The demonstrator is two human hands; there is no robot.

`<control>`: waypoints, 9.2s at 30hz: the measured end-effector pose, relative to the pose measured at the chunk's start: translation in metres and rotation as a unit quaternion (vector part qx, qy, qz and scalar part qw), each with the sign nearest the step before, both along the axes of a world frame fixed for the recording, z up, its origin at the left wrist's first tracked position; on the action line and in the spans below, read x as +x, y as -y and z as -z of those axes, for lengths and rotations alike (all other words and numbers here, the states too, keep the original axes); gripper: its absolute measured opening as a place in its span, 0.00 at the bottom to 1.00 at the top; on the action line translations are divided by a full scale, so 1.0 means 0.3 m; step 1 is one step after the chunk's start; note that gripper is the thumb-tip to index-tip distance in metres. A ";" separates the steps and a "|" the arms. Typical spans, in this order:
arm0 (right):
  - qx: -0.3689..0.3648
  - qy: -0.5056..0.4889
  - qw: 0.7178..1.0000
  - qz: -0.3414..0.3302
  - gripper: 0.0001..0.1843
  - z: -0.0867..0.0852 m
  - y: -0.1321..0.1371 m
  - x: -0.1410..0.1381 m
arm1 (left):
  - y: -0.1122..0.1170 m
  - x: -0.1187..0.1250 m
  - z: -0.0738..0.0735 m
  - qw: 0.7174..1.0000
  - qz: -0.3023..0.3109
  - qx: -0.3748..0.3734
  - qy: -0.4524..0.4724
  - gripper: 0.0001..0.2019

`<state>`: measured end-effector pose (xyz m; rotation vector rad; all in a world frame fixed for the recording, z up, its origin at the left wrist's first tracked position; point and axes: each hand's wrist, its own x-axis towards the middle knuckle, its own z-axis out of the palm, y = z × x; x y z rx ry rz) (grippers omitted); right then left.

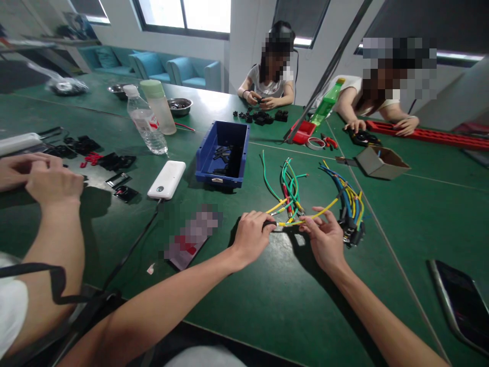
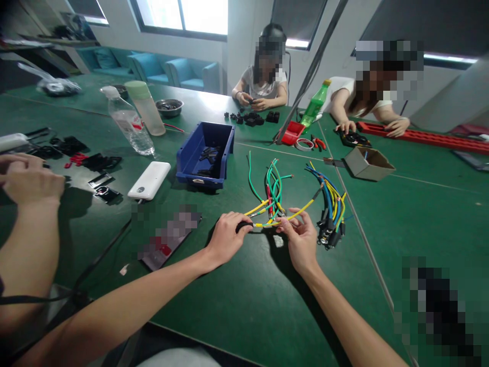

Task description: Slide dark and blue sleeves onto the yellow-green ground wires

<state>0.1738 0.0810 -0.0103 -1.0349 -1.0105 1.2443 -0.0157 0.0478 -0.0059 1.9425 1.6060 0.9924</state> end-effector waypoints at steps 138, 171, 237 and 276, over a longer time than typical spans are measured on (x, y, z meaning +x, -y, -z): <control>-0.050 -0.072 0.996 -0.011 0.22 0.003 0.010 -0.005 | 0.008 0.004 -0.032 0.992 -0.002 0.023 0.124 0.07; 0.012 -0.027 0.999 -0.037 0.23 0.010 0.019 -0.031 | 0.019 0.008 0.002 0.994 0.010 0.035 0.107 0.11; 0.036 0.007 0.998 -0.053 0.21 -0.004 0.031 -0.040 | 0.018 0.008 0.002 0.980 -0.015 -0.030 0.195 0.07; 0.047 0.005 0.995 0.086 0.29 -0.044 -0.074 0.111 | 0.062 0.032 0.021 0.993 0.112 0.037 -0.026 0.12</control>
